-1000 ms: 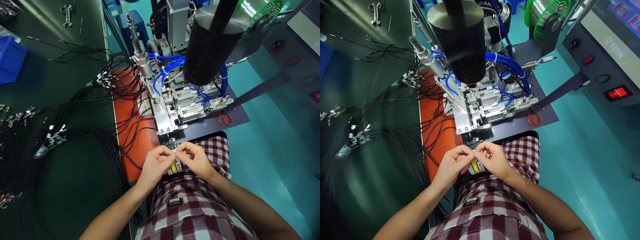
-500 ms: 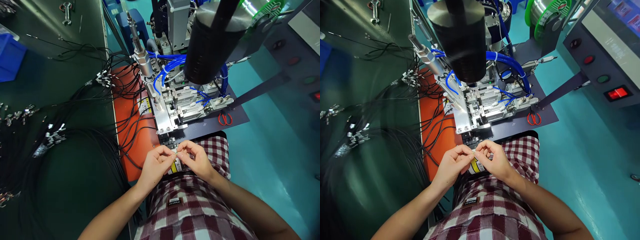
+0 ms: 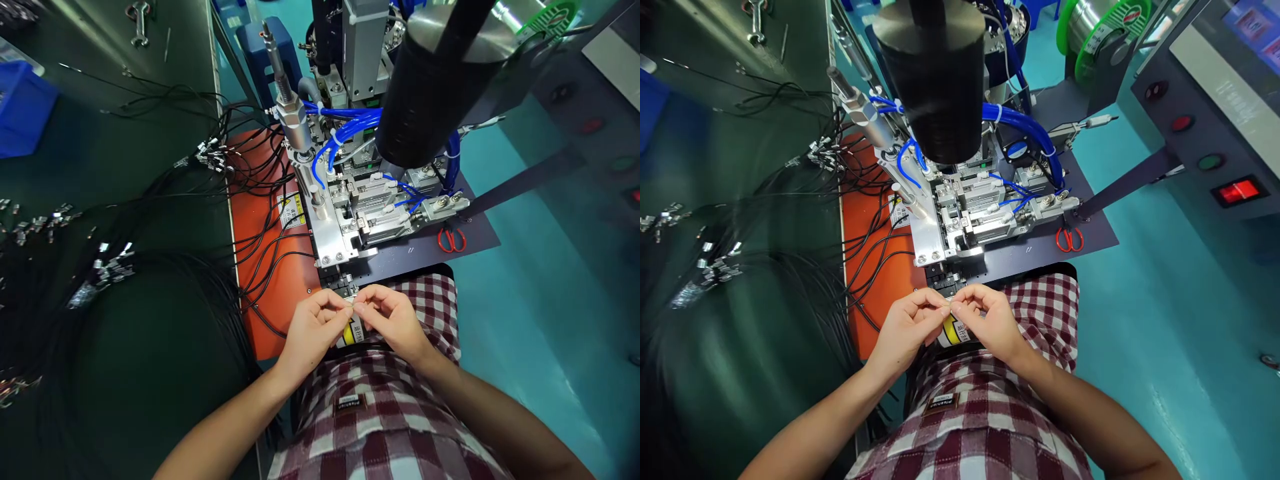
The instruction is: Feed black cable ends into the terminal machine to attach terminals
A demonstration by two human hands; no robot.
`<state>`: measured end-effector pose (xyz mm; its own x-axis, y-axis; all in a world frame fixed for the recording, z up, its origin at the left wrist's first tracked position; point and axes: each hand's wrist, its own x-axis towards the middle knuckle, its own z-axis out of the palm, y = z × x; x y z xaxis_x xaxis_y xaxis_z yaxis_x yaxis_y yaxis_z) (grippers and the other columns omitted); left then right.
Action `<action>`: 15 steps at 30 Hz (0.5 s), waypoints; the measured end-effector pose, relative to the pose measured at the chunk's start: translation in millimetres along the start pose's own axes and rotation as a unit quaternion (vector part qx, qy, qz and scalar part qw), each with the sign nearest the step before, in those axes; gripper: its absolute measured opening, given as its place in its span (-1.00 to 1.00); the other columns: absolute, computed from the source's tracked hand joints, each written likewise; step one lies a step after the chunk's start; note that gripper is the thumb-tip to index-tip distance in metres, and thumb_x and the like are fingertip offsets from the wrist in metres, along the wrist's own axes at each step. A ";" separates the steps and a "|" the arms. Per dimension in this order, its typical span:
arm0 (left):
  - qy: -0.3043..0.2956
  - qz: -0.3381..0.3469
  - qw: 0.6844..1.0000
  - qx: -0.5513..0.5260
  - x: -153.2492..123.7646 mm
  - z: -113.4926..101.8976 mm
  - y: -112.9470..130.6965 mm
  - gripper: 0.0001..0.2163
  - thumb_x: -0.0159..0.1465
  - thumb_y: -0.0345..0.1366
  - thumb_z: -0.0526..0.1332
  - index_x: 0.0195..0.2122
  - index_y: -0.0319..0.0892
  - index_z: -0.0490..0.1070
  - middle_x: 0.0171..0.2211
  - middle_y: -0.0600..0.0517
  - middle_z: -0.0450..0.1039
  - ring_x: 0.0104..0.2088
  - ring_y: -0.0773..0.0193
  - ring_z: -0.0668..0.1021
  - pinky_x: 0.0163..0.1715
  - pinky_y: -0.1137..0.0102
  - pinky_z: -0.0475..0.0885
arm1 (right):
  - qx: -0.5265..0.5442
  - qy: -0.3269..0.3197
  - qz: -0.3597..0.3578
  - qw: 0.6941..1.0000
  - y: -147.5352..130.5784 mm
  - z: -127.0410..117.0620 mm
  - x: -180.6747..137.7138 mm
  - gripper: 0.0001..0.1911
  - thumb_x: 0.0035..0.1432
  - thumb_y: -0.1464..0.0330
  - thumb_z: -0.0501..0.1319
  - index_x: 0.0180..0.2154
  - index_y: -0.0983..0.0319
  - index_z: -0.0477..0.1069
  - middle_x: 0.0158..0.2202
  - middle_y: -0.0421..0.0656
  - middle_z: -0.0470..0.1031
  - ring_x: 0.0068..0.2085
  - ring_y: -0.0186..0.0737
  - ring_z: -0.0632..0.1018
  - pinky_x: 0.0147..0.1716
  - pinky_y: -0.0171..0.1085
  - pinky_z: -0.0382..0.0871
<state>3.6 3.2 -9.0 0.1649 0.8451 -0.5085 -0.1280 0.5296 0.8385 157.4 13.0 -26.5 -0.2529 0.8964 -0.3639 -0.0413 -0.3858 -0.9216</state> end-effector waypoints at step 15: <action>0.074 0.221 0.960 0.152 -5.3 0.5 -12.1 -0.94 0.21 -0.36 0.24 -0.33 -0.21 0.48 -0.37 0.01 0.38 -0.33 0.31 0.46 -0.35 0.45 0.38 | 0.058 -0.050 0.044 0.996 -2.5 0.4 0.7 -0.83 0.15 0.29 0.20 -0.42 0.25 0.34 -0.65 -0.33 0.26 -0.59 -0.40 0.26 -0.54 -0.36 0.15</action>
<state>4.8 -7.7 -16.3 0.0167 0.9955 -0.0931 0.1426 0.0898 0.9857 156.9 14.5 -24.4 -0.3544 0.8347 -0.4214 -0.1246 -0.4888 -0.8634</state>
